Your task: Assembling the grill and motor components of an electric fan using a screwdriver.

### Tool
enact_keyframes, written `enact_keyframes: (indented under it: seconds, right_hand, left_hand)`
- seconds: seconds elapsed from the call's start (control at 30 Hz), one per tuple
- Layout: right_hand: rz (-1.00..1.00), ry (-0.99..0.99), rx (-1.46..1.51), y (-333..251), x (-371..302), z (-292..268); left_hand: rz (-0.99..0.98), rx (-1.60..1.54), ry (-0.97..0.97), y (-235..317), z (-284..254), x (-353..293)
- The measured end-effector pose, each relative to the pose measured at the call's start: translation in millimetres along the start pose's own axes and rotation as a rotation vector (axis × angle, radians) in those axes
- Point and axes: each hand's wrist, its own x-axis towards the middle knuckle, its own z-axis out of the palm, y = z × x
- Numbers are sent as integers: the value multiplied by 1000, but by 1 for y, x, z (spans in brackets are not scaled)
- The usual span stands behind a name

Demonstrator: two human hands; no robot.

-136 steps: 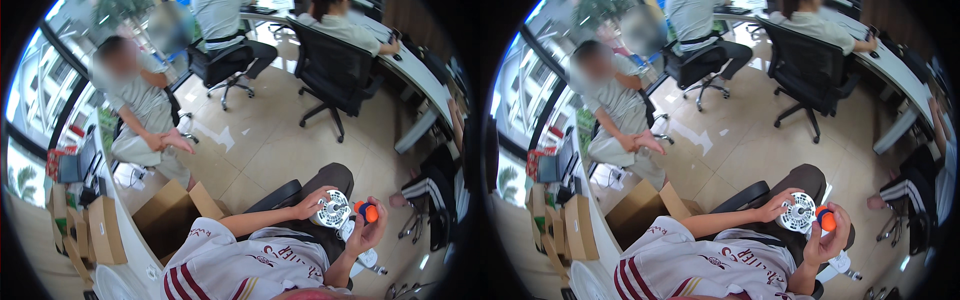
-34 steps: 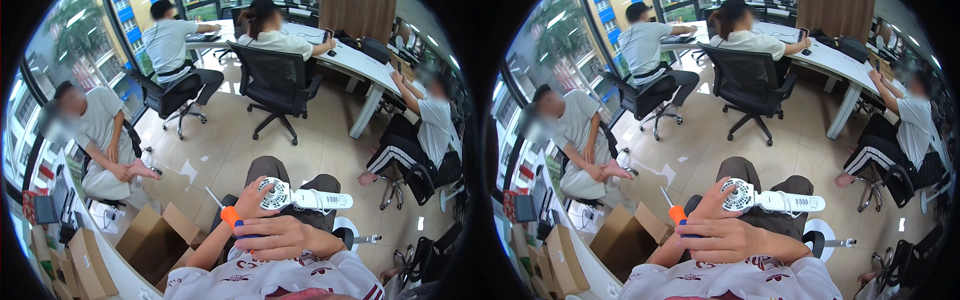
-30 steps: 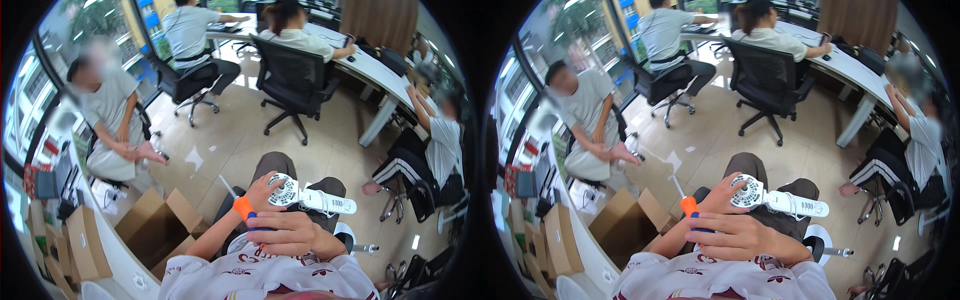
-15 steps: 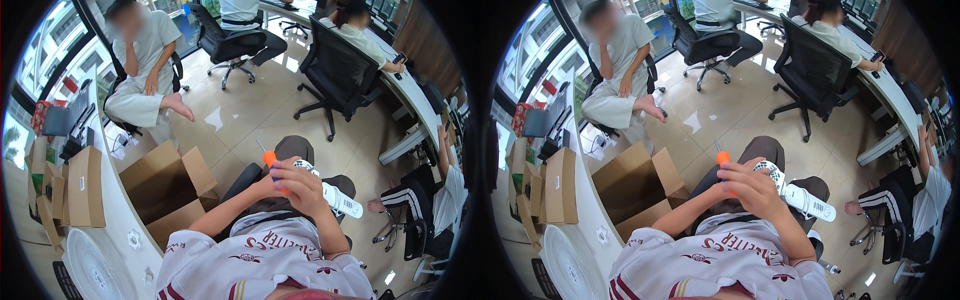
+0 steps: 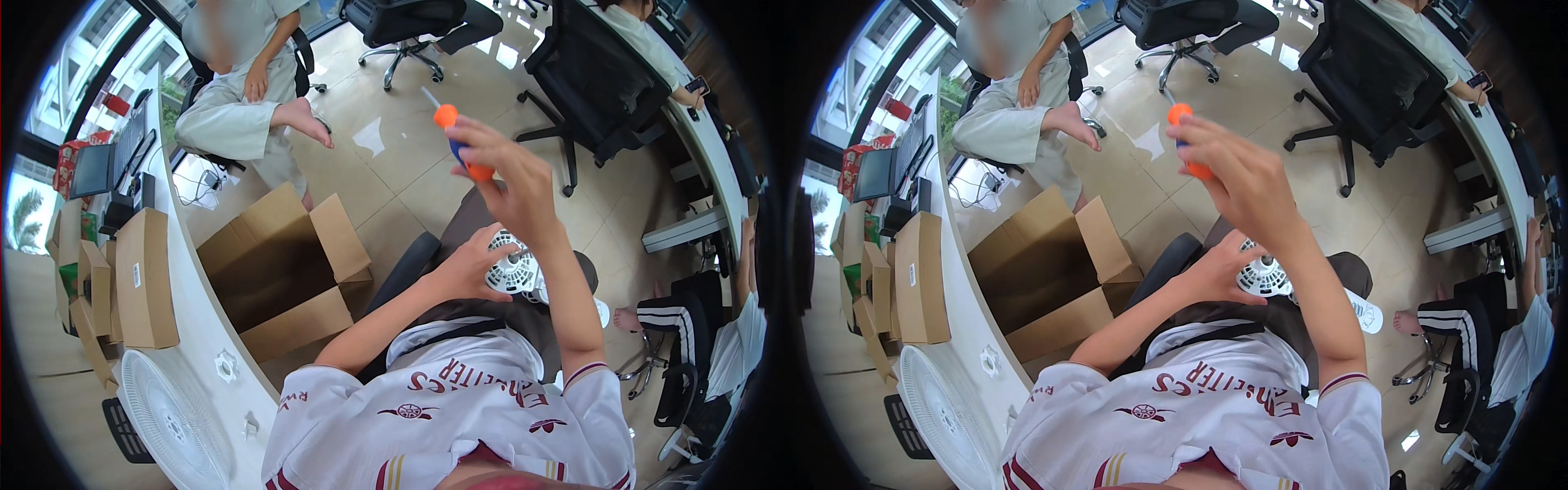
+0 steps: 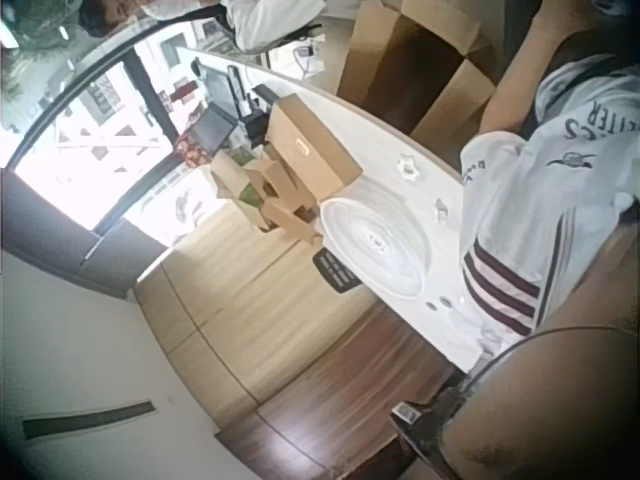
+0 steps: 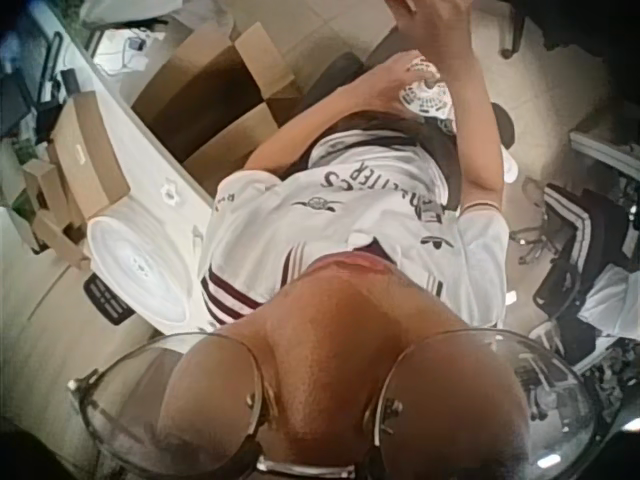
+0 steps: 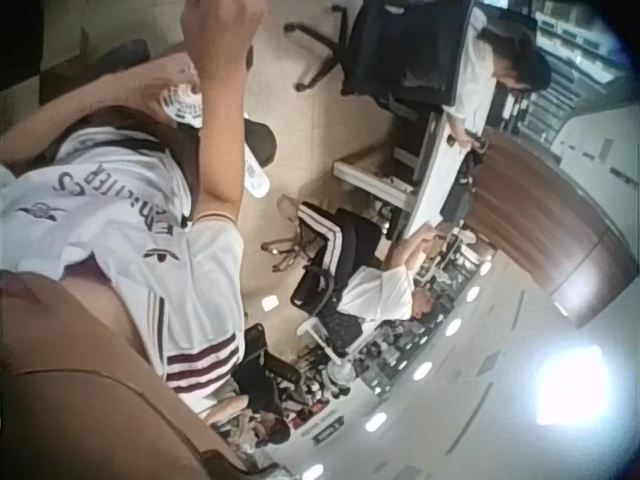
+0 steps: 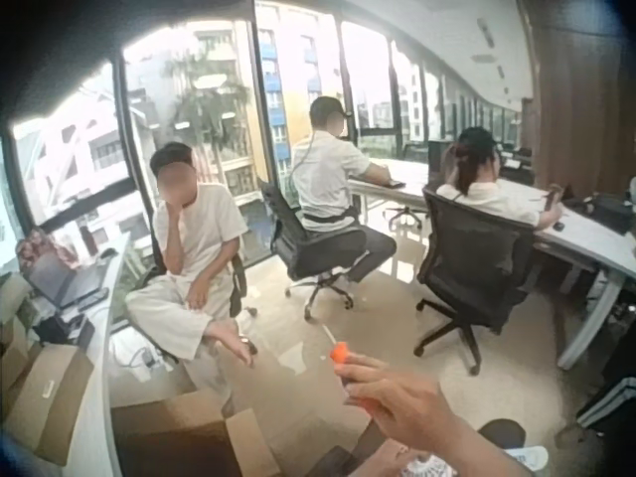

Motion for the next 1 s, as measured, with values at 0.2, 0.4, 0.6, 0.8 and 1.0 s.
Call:
enact_keyframes:
  seconds: [0.2, 0.4, 0.6, 0.8, 1.0]
  right_hand:
    - [-11, 30, -72, 40, 33, 10]
    - [-25, 16, -97, 66, 31, 14]
    - [100, -44, -113, 72, 16, 18]
    - [125, -49, -111, 73, 10, 16]
    - [117, -68, -140, 64, 26, 11]
  left_hand:
    - [-75, -15, -1, -5, -4, -1]
    - [-67, 16, -12, -4, -2, 0]
    - [-107, 25, -73, 4, -7, 2]
    - [-85, 97, -61, 7, -8, 1]
    - [-66, 141, -43, 8, -9, 2]
